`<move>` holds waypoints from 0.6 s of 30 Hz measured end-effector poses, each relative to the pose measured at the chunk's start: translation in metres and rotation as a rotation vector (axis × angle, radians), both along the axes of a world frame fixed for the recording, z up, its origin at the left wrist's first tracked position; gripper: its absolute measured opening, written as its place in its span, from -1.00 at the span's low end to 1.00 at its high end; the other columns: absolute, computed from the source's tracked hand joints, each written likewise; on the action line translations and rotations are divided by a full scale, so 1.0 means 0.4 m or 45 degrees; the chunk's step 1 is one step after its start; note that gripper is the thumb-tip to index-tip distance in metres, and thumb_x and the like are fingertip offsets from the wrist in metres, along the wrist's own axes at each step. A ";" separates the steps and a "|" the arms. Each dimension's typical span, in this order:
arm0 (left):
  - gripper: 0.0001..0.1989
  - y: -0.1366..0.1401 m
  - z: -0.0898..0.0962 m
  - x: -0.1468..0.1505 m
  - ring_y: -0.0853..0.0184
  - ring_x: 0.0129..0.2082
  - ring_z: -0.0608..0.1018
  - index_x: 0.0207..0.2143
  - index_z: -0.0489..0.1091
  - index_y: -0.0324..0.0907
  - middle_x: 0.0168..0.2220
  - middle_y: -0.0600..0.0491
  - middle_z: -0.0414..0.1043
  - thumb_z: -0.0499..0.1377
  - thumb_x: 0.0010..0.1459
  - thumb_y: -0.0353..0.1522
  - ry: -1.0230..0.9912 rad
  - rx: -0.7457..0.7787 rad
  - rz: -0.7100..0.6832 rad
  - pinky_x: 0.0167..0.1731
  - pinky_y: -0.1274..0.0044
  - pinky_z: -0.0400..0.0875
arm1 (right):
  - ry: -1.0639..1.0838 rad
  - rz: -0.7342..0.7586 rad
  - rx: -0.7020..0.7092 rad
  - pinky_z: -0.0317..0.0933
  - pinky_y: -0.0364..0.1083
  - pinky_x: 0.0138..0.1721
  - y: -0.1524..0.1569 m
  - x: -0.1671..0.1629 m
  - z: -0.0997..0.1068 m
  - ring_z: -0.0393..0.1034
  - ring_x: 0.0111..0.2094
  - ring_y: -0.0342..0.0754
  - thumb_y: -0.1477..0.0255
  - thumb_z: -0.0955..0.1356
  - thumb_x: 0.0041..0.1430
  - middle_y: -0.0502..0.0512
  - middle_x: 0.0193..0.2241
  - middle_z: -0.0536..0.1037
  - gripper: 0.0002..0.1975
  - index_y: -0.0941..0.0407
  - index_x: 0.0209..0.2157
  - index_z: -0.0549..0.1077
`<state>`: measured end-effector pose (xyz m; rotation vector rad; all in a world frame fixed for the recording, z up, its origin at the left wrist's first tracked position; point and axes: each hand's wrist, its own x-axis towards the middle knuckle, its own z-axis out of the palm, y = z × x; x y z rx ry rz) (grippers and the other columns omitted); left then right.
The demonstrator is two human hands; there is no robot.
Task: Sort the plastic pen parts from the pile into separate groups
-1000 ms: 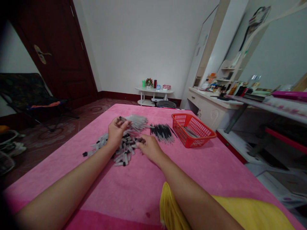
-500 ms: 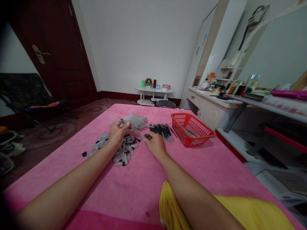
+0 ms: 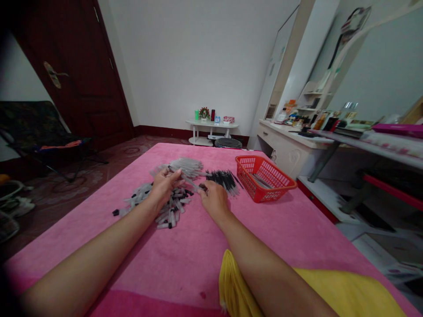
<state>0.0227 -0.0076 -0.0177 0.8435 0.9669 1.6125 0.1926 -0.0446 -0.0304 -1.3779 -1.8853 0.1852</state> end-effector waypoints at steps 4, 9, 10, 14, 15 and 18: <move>-0.69 -0.001 0.000 0.001 0.45 -0.50 0.51 -0.44 0.30 -0.25 -0.50 0.13 0.42 0.37 -0.21 -0.39 -0.062 -0.033 -0.058 -0.45 0.54 0.53 | 0.010 0.008 0.028 0.13 -0.15 -0.36 -0.009 -0.004 0.010 0.36 -0.40 -0.07 0.46 0.34 0.02 0.10 -0.42 0.54 -0.89 0.15 -0.40 0.51; -0.77 -0.009 -0.001 0.007 0.44 -0.47 0.52 -0.44 0.33 -0.24 -0.49 0.12 0.43 0.33 -0.15 -0.44 -0.129 -0.056 -0.134 -0.42 0.54 0.53 | 0.106 -0.022 0.024 0.10 -0.15 -0.41 -0.012 -0.003 0.020 0.34 -0.44 -0.08 0.46 0.32 -0.01 0.07 -0.46 0.54 -0.88 0.14 -0.44 0.51; -0.78 -0.011 0.000 0.008 0.43 -0.47 0.53 -0.44 0.33 -0.24 -0.48 0.13 0.43 0.32 -0.14 -0.45 -0.138 -0.058 -0.138 -0.41 0.54 0.53 | 0.126 -0.026 0.002 0.09 -0.15 -0.42 -0.011 -0.001 0.021 0.34 -0.45 -0.08 0.45 0.32 -0.01 0.07 -0.48 0.54 -0.88 0.14 -0.44 0.52; -0.74 -0.015 0.001 0.007 0.39 -0.45 0.56 -0.42 0.29 -0.23 -0.47 0.11 0.45 0.33 -0.14 -0.45 -0.126 -0.042 -0.179 -0.45 0.56 0.52 | 0.198 0.044 -0.102 0.08 -0.16 -0.45 0.002 0.010 0.019 0.34 -0.47 -0.08 0.42 0.31 -0.02 0.04 -0.52 0.52 -0.85 0.15 -0.47 0.52; -0.73 -0.014 0.000 0.005 0.37 -0.44 0.56 -0.41 0.29 -0.22 -0.46 0.10 0.45 0.33 -0.15 -0.45 -0.128 -0.028 -0.199 -0.46 0.57 0.51 | 0.230 0.072 -0.139 0.07 -0.16 -0.46 0.007 0.013 0.019 0.33 -0.48 -0.09 0.42 0.31 -0.04 0.03 -0.54 0.51 -0.85 0.16 -0.49 0.51; -0.70 -0.012 -0.002 -0.001 0.35 -0.43 0.58 -0.39 0.27 -0.21 -0.44 0.09 0.47 0.34 -0.16 -0.44 -0.140 0.007 -0.261 -0.47 0.57 0.51 | 0.332 0.142 -0.353 0.02 -0.19 -0.55 0.017 0.018 0.021 0.25 -0.59 -0.14 0.41 0.30 -0.05 -0.02 -0.64 0.43 -0.85 0.18 -0.52 0.47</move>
